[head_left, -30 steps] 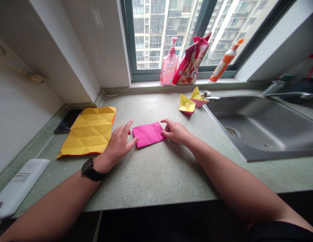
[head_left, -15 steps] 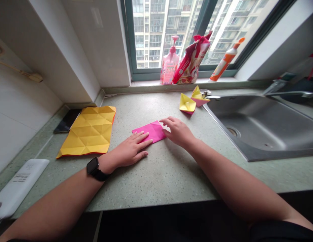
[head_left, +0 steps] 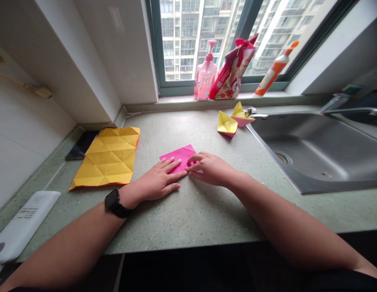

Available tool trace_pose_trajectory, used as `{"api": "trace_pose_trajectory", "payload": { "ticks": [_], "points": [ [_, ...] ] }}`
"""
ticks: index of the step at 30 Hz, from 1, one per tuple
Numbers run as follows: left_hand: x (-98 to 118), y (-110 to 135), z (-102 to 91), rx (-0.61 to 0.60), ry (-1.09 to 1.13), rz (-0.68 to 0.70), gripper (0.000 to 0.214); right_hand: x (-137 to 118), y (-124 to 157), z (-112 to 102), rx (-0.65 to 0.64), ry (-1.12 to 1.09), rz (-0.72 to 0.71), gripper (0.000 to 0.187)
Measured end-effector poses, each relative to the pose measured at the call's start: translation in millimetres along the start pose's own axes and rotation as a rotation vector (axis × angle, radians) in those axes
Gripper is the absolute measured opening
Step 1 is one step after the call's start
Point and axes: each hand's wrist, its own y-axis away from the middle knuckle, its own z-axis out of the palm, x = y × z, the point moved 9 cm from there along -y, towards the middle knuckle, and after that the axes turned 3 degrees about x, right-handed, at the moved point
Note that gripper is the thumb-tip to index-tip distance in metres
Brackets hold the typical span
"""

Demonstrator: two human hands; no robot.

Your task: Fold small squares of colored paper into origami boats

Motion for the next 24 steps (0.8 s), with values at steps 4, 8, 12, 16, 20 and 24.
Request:
{"api": "trace_pose_trajectory", "payload": {
  "ticks": [4,8,12,16,20,24],
  "points": [
    [1,1,-4.0,0.039,0.018,-0.018,0.051,-4,3,-2,-0.031,-0.009,-0.019,0.02],
    [1,3,-5.7,0.049,0.005,-0.04,0.048,-5,4,-1,-0.043,-0.025,-0.022,0.017],
    [2,2,-7.1,0.06,0.007,-0.042,0.045,-4,5,-1,-0.037,-0.015,0.008,0.019],
    [3,2,-10.9,0.095,0.046,-0.038,0.041,8,7,-5,-0.024,0.009,0.099,0.021],
    [5,2,-13.1,0.104,0.06,-0.031,0.038,29,13,-11,-0.02,0.011,0.189,0.023],
    [7,4,-18.2,0.113,0.051,-0.037,0.033,41,17,-12,-0.043,0.015,0.25,0.025]
  ]
}}
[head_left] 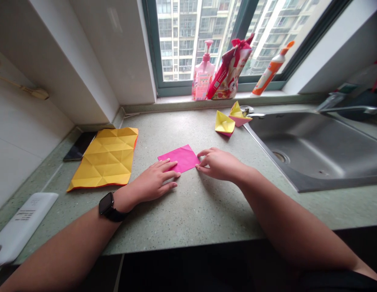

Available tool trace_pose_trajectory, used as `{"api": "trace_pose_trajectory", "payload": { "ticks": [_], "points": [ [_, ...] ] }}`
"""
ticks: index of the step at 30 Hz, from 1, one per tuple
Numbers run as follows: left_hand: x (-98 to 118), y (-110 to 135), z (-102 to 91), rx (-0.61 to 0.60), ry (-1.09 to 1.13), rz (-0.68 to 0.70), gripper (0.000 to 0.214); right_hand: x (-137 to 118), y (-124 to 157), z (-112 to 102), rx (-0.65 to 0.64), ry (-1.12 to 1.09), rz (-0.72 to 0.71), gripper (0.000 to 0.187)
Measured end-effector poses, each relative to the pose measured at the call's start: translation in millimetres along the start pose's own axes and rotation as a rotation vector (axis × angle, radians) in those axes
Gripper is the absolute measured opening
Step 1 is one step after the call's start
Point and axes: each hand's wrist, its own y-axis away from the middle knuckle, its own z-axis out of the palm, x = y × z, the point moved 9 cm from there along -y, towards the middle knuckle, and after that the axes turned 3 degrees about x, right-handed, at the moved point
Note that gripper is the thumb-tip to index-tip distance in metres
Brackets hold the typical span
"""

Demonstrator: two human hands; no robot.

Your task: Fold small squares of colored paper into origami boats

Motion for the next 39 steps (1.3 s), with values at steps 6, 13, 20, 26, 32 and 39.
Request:
{"api": "trace_pose_trajectory", "payload": {
  "ticks": [6,13,20,26,32,39],
  "points": [
    [-3,5,-15.5,0.007,0.038,-0.011,0.027,-4,-1,-1,0.006,0.022,-0.017,0.024],
    [-3,10,-24.3,-0.021,-0.035,0.025,0.024,-17,-1,-1,0.081,0.134,-0.056,0.024],
    [0,14,-22.0,-0.065,-0.075,0.062,0.021,-58,3,12,0.085,0.096,-0.244,0.022],
    [-2,15,-19.4,-0.059,-0.074,0.068,0.019,-71,3,21,0.066,-0.001,-0.299,0.021],
    [-1,15,-13.3,-0.08,-0.139,0.068,0.024,-75,3,24,0.052,-0.032,-0.289,0.021],
    [-3,12,-4.3,-0.095,-0.179,0.034,0.041,-67,2,16,0.038,0.025,-0.222,0.023]
  ]
}}
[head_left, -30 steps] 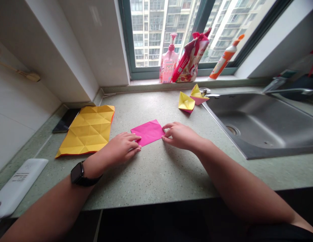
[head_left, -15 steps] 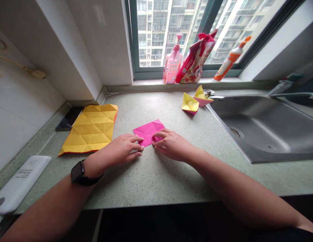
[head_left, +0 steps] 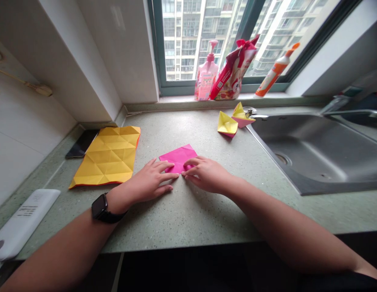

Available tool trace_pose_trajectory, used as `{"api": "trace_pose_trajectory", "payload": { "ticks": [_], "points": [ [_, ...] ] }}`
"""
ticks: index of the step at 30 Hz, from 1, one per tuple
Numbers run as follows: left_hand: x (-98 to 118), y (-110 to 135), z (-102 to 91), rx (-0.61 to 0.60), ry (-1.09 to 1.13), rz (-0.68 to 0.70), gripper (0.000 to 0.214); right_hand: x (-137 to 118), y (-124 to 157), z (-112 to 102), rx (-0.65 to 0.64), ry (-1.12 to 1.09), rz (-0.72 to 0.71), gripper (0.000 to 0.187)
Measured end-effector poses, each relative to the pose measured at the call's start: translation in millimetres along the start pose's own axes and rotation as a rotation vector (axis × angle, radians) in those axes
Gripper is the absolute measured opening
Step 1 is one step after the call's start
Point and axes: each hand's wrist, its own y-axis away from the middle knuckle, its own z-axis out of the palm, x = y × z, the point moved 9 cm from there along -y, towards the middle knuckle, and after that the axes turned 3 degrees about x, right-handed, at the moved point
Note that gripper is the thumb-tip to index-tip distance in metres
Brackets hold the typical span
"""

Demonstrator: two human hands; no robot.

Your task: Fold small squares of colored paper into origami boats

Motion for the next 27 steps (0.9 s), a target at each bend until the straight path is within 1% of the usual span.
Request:
{"api": "trace_pose_trajectory", "payload": {
  "ticks": [5,9,14,19,21,23,25,27],
  "points": [
    [-2,-4,6.3,-0.003,0.011,-0.037,0.042,24,4,-10,-0.058,0.079,0.139,0.027],
    [-1,-4,1.9,0.019,0.032,-0.044,0.034,43,9,-18,-0.079,0.1,0.249,0.025],
    [-8,2,-5.1,0.012,0.022,-0.07,0.019,53,12,-20,-0.081,0.115,0.295,0.026],
    [-12,8,-13.9,0.042,0.055,-0.035,0.017,57,13,-22,-0.067,0.132,0.327,0.025],
    [-9,7,-19.2,0.077,0.058,-0.005,0.019,56,13,-22,-0.068,0.13,0.33,0.025],
    [-10,6,-26.3,0.146,0.057,-0.008,0.021,54,11,-23,-0.07,0.134,0.321,0.025],
    [-17,4,-34.0,0.25,0.064,-0.066,0.02,51,9,-23,-0.069,0.146,0.298,0.026],
    [-29,5,-37.6,0.343,0.058,-0.159,0.022,49,8,-23,-0.068,0.156,0.284,0.028]
  ]
}}
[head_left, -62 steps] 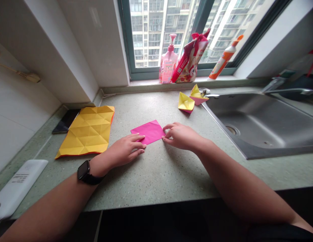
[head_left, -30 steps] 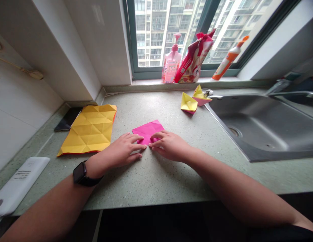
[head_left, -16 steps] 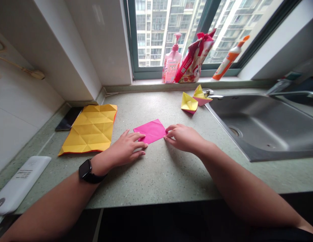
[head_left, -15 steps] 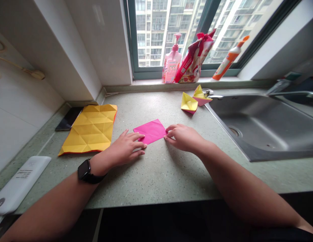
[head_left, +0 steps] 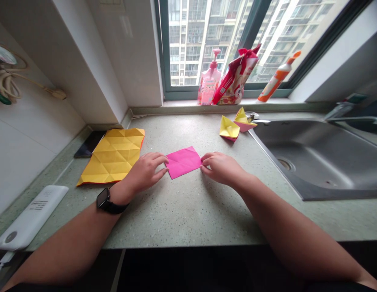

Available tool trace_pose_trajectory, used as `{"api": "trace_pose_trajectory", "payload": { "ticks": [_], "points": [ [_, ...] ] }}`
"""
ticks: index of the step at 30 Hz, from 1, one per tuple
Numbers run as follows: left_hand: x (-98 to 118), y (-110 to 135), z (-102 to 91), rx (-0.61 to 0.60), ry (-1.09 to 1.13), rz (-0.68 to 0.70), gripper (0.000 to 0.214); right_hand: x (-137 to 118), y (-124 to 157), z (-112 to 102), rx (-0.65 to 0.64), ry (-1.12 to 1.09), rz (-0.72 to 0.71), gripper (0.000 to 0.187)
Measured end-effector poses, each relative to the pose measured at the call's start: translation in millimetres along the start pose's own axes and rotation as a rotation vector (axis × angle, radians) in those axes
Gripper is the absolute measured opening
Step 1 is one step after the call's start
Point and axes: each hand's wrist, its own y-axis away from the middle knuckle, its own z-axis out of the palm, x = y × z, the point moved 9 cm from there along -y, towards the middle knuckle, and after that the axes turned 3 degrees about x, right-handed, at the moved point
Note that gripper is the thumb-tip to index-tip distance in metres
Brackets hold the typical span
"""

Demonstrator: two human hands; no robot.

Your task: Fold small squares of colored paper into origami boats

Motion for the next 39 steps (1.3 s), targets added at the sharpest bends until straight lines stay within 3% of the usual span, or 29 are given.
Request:
{"api": "trace_pose_trajectory", "payload": {
  "ticks": [4,11,20,25,28,31,35,37,39],
  "points": [
    [-21,1,10.7,0.021,-0.044,-0.117,0.047,0,0,1,0.006,0.005,0.004,0.028],
    [-30,3,26.6,-0.039,-0.043,-0.217,0.058,-11,2,5,0.002,0.022,-0.071,0.029],
    [-22,-1,4.8,0.09,0.107,-0.201,0.051,-15,3,10,0.097,-0.016,-0.136,0.019],
    [-25,-2,0.0,0.118,0.319,-0.303,0.049,-15,3,13,0.115,-0.037,-0.157,0.022],
    [-34,-3,-1.6,0.157,0.498,-0.382,0.05,-10,2,6,0.18,-0.092,-0.147,0.032],
    [-45,0,-15.3,0.328,0.605,-0.434,0.047,-2,2,-10,0.326,-0.182,-0.113,0.049],
    [-35,6,-39.8,0.525,0.527,-0.289,0.024,0,8,-33,0.554,-0.291,-0.1,0.072],
    [-13,6,-40.9,0.47,0.407,-0.13,0.011,-8,11,-38,0.596,-0.29,-0.145,0.078],
    [11,4,-28.7,0.309,0.303,0.031,0.007,-22,12,-33,0.551,-0.262,-0.238,0.075]
  ]
}}
